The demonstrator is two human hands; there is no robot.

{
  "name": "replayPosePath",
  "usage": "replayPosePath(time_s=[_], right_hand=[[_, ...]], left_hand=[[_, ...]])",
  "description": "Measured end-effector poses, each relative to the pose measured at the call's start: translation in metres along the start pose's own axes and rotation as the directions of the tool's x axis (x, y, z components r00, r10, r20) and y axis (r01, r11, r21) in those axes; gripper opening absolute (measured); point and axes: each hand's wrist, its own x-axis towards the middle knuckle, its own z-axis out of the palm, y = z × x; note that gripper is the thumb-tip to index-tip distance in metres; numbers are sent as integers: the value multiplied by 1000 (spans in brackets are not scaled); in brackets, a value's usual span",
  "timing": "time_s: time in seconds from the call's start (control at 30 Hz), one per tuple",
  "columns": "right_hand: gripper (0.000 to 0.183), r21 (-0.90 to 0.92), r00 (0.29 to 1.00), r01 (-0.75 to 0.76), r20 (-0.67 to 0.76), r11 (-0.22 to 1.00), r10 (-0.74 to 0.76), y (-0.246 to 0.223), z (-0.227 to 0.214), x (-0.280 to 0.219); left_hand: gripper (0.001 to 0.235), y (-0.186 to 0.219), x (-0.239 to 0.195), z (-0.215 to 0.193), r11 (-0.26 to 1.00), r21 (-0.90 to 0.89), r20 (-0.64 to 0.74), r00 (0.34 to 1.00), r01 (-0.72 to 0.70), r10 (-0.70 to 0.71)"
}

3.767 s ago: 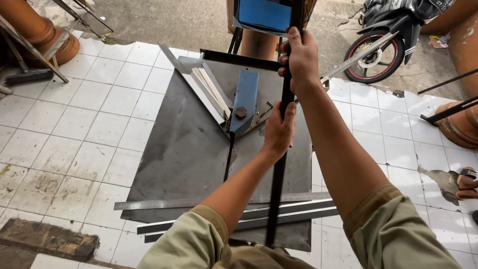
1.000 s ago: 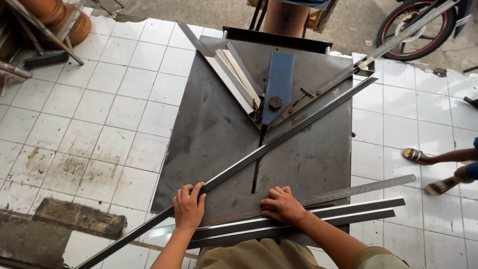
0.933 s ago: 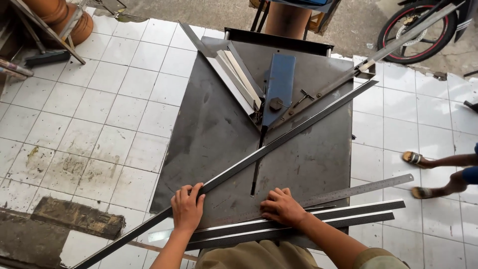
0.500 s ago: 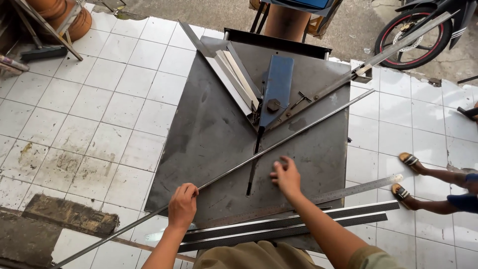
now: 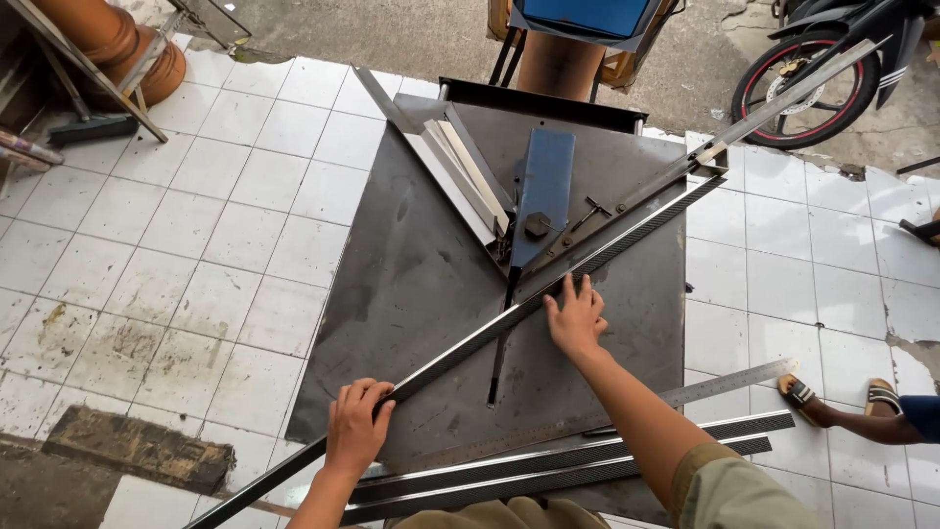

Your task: Measuring and aligning frame pieces on a miter cutting station for precise cutting.

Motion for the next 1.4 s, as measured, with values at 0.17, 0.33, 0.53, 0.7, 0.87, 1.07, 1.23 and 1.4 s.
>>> replayPosePath(time_s=[0.17,0.33,0.53,0.7,0.87,1.07,1.23,1.4], right_hand=[[69,-121,997,-30,71,992,38,-14,-3,-7],[67,-175,990,48,142,983,-23,-21,-13,-22],[55,113,992,34,114,993,-47,-7,-37,-3],[52,123,995,46,-96,991,-34,45,-59,45],[52,79,983,5,-182,997,9,100,-86,125],[56,287,962,-74,-233,955,144,114,-154,204],[76,586,951,-106,-176,803,254,145,-175,314],[84,888,968,-118,2,445,253,93,-233,302]], left_hand=[[54,13,21,21,991,72,5,994,-112,112],[47,35,41,34,990,68,-46,991,-126,129],[37,129,69,35,863,43,-140,852,-504,504],[37,230,111,57,670,-103,-132,677,-736,724],[62,326,186,119,702,-34,-77,702,-711,708],[84,417,288,195,744,64,-15,745,-665,667],[77,435,324,239,828,53,-86,824,-558,561],[69,430,319,240,787,146,-157,771,-600,617]])
